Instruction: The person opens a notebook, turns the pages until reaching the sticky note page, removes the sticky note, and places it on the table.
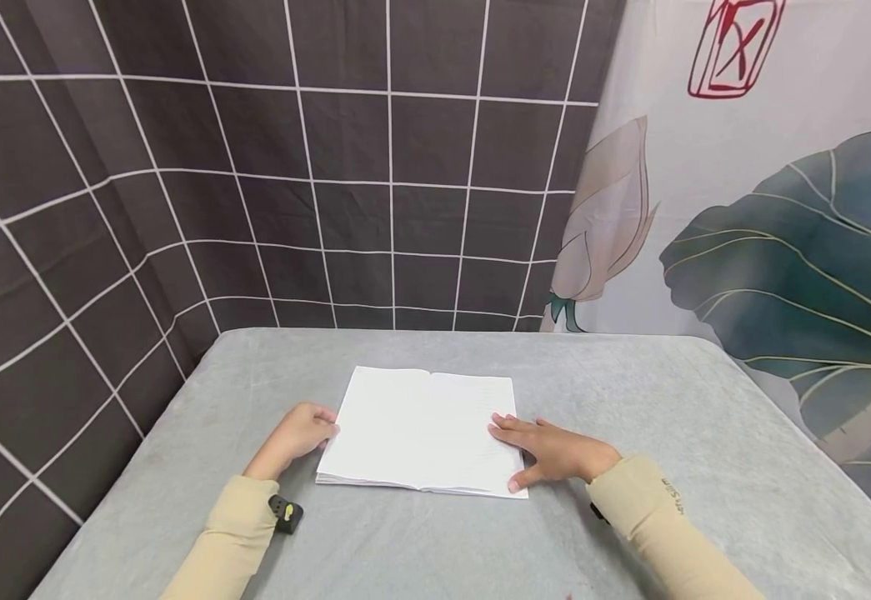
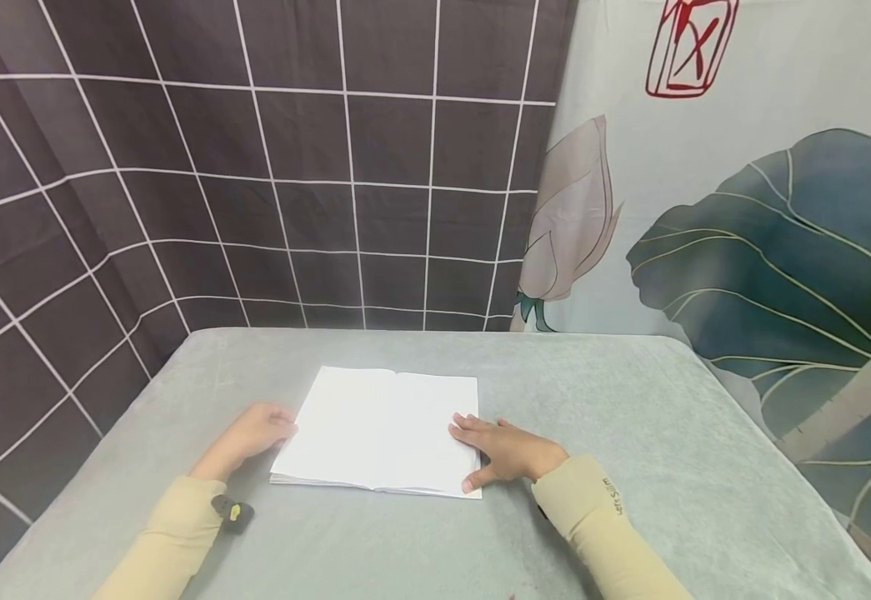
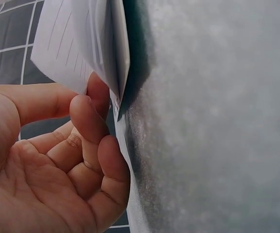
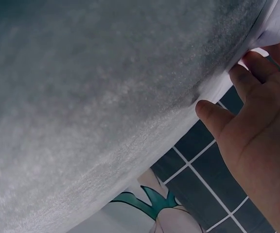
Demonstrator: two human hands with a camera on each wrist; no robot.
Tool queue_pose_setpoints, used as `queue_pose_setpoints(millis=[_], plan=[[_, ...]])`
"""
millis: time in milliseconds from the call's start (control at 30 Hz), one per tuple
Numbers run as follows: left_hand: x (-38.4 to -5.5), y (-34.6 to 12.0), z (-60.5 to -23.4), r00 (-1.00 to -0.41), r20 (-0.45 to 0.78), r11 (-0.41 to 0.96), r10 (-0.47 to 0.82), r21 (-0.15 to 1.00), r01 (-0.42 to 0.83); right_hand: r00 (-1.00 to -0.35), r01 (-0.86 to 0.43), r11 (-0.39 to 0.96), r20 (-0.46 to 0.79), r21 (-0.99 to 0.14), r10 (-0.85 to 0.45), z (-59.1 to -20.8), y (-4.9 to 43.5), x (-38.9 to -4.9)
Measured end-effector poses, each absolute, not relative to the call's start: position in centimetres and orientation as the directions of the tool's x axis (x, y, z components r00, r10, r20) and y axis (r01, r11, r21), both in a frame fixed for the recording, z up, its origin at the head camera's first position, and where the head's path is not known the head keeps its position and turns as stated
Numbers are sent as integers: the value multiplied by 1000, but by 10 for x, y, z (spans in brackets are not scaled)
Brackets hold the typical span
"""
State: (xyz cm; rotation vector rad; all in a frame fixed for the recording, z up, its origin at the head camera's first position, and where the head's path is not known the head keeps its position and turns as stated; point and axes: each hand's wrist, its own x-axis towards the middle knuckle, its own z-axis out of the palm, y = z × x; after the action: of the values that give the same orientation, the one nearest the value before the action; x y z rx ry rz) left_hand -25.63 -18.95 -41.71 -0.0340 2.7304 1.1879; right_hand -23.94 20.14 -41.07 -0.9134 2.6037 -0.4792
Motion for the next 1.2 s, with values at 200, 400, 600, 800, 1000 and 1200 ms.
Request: queue_pose_setpoints(millis=[200,400,600,800,1000,1200], plan=[[-257,-190,-419,-986,-163,683,40,725,-92,-743,-514,746,-215,-423,-634,-411,202,-240],[-258,-189,-419,-985,-170,682,37,724,-99,-747,-501,752,-224,-429,-626,-412,201,-241],[-259,-189,-420,-985,-169,678,45,729,-94,-749,-501,753,-222,-427,-624,-411,201,-241],[-257,-189,-419,-984,-168,683,61,726,-82,-750,-494,750,-220,-439,-624,-410,200,-240],[-256,-189,-415,-985,-156,716,73,696,-57,-745,-500,743,-217,-445,-631,-411,199,-241],[-253,-186,-405,-994,-68,786,82,617,23,-749,-488,751,-229,-444,-622,-413,199,-242]])
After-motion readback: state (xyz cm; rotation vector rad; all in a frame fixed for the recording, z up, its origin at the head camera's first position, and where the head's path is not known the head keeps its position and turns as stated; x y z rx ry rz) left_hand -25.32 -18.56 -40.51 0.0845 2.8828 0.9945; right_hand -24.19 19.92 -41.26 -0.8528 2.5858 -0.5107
